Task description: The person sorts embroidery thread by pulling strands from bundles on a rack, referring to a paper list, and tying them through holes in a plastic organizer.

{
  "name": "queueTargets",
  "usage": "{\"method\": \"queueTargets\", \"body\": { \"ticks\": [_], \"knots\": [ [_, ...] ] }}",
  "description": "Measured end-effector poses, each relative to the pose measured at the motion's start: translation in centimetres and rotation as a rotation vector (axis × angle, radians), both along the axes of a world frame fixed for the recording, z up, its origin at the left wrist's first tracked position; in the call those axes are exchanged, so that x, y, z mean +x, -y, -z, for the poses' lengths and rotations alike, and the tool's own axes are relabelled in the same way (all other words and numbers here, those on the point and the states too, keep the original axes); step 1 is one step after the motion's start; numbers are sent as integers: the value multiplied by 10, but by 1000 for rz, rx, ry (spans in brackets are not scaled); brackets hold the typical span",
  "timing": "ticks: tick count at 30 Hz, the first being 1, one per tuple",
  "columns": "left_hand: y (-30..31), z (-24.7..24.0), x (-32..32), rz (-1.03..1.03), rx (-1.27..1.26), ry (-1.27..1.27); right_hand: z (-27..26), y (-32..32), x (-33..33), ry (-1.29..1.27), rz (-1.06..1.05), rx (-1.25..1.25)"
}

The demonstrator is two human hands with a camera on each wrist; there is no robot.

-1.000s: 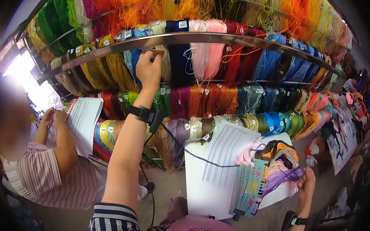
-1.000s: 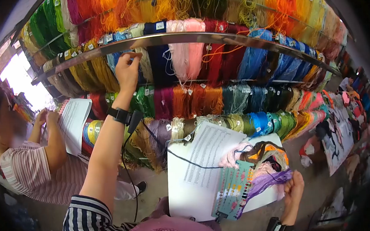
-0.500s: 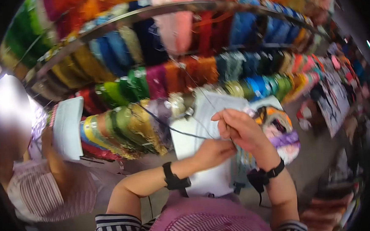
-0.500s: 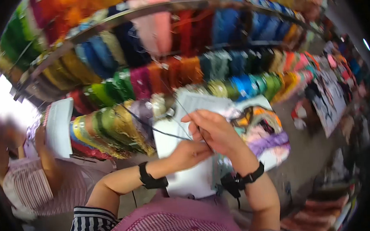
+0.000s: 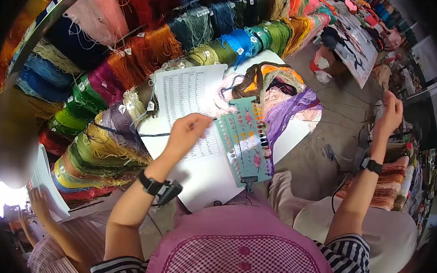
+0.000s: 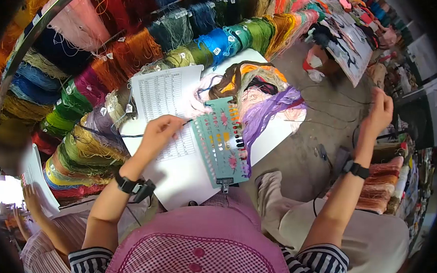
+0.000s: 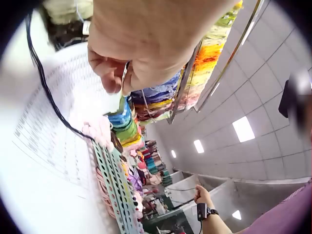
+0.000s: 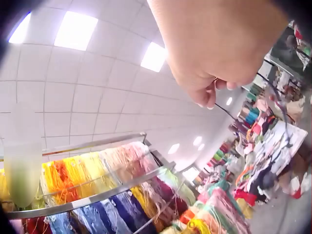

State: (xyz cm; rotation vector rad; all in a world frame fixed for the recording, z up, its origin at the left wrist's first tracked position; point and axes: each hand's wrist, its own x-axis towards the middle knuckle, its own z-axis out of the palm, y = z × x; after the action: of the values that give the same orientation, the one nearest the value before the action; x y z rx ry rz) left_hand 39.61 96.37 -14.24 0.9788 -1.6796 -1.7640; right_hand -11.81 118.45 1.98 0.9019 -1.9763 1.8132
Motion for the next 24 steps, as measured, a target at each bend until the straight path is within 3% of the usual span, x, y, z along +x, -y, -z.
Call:
{"method": "queueTargets", "body": {
  "ticks": [1,2,4,5,6,8,9,10,11,13,15,21,23,24],
  "knots": [
    [-2,5,-12,16,111,3,0,21,40,5,-139,-26],
    [-3,6,-23,12,117,6,8,42,79,-43,-128,61],
    [-4,7,-38,61,442,107,32,79,153,-129,-154,324],
    [-4,12,-43,55,443,107,64,90,171,-22,-377,320],
    [-4,20,-47,49,482,86,88,99,202,76,-414,429],
    [-6,34,-56,43,526,64,138,116,242,-197,-659,409],
    [-9,41,-61,-13,327,51,132,119,271,59,-702,589],
    [-13,41,-66,-69,127,38,136,121,284,-11,-695,640],
    [-16,41,-68,-70,132,38,142,124,289,-10,-697,645],
    [-21,27,-68,-160,354,-104,154,130,295,418,-813,630],
    [-23,26,-67,-144,358,-129,158,133,297,512,-790,590],
    [-23,31,-65,-139,333,-116,179,140,306,122,-643,611],
    [-22,32,-63,-139,312,-109,185,140,307,-310,-618,511],
    [-21,33,-61,-105,285,-118,181,140,309,-310,-620,510]
  ]
}}
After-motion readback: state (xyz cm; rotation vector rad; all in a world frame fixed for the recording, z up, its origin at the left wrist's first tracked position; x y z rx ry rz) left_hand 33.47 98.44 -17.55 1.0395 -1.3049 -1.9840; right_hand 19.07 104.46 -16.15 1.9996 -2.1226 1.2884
